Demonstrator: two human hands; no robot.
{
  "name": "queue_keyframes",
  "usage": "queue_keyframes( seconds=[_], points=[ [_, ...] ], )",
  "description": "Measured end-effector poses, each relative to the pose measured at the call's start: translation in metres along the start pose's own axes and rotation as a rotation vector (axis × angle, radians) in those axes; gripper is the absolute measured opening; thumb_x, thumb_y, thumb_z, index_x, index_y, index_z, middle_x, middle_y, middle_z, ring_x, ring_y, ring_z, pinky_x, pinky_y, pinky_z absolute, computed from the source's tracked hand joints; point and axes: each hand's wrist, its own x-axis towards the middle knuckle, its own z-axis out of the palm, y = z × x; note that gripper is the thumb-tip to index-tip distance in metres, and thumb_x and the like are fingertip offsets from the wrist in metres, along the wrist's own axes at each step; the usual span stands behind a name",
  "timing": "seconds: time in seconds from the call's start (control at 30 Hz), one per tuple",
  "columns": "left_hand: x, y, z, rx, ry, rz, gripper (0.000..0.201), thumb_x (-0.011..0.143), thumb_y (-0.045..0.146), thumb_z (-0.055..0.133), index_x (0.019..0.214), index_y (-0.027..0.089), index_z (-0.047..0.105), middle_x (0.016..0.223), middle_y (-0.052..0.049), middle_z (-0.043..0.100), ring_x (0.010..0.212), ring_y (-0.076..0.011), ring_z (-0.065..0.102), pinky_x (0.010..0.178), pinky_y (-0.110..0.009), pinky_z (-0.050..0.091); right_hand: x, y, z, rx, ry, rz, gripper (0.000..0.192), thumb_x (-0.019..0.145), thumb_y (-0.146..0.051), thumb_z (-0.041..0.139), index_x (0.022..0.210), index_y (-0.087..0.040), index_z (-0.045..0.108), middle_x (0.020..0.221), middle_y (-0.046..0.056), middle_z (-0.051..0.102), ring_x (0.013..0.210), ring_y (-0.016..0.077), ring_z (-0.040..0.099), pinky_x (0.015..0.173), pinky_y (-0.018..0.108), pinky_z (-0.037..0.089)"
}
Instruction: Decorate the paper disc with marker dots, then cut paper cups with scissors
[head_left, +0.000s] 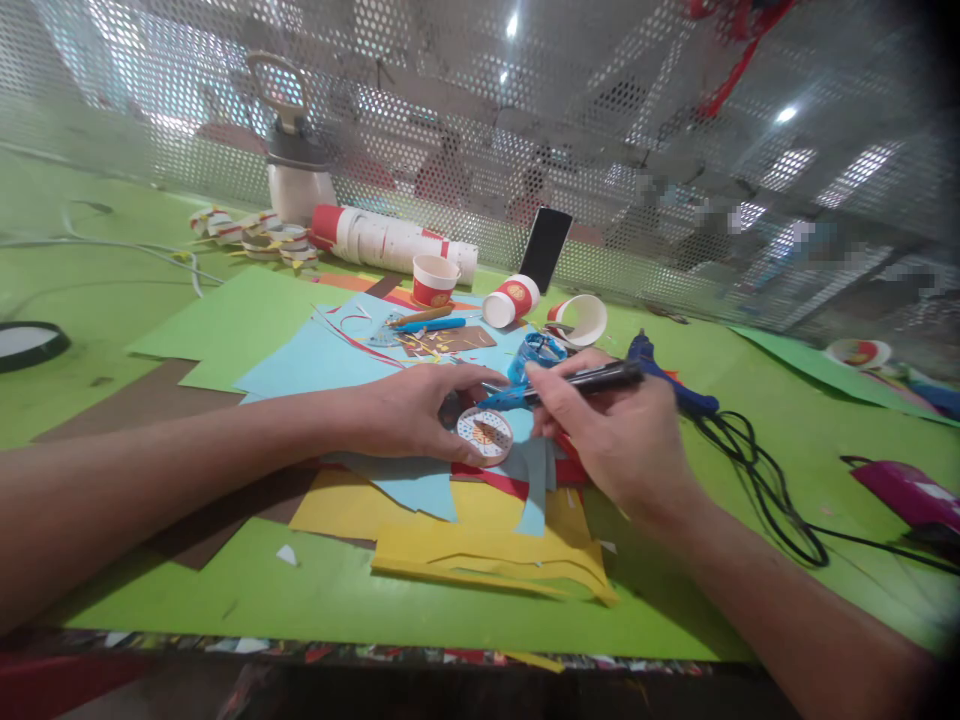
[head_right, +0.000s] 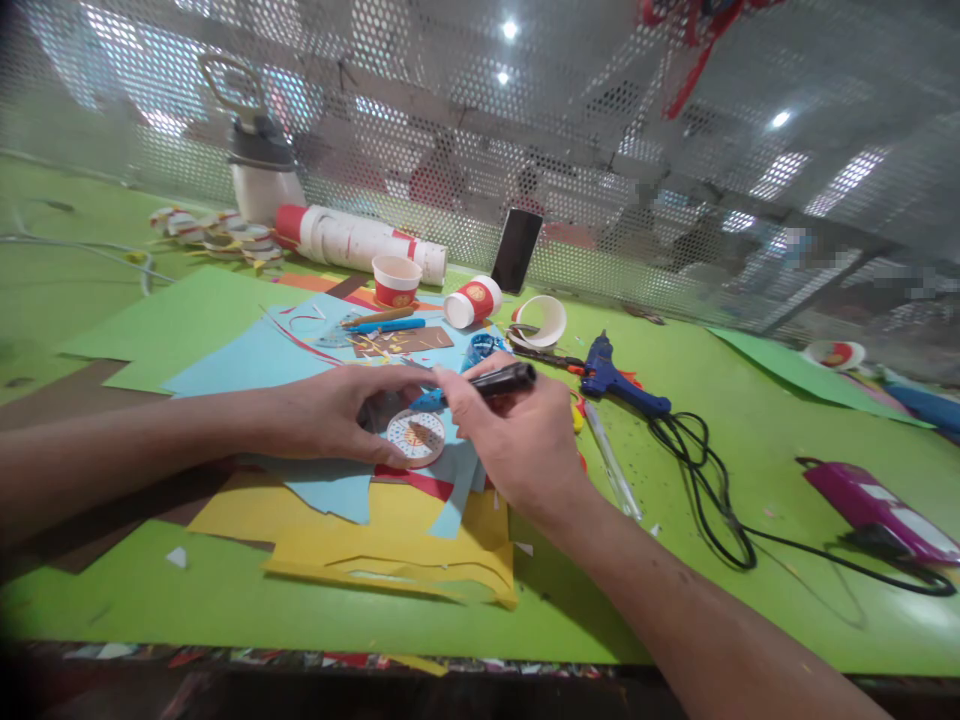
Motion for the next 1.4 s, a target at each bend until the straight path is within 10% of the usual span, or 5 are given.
queue_keyframes(
  seconds=[1.4],
  points=[
    [-0.0001, 0.0003, 0.001, -0.01, 0.001, 0.01, 0.077, 0.07, 0.045, 0.076, 0.138, 0.023, 0.048, 0.107, -0.005, 0.065, 0.091, -0.0194, 0.06, 0.076, -0.028, 0.045, 0.0054, 0.0019, 0.0005, -0.132, -0.058, 0.09, 0.033, 0.079, -0.035, 0.07, 0.053, -0.019, 0.057, 0.046, -0.001, 0.061, 0.043, 0.0129, 0.057, 0.043, 0.024, 0.045]
  ],
)
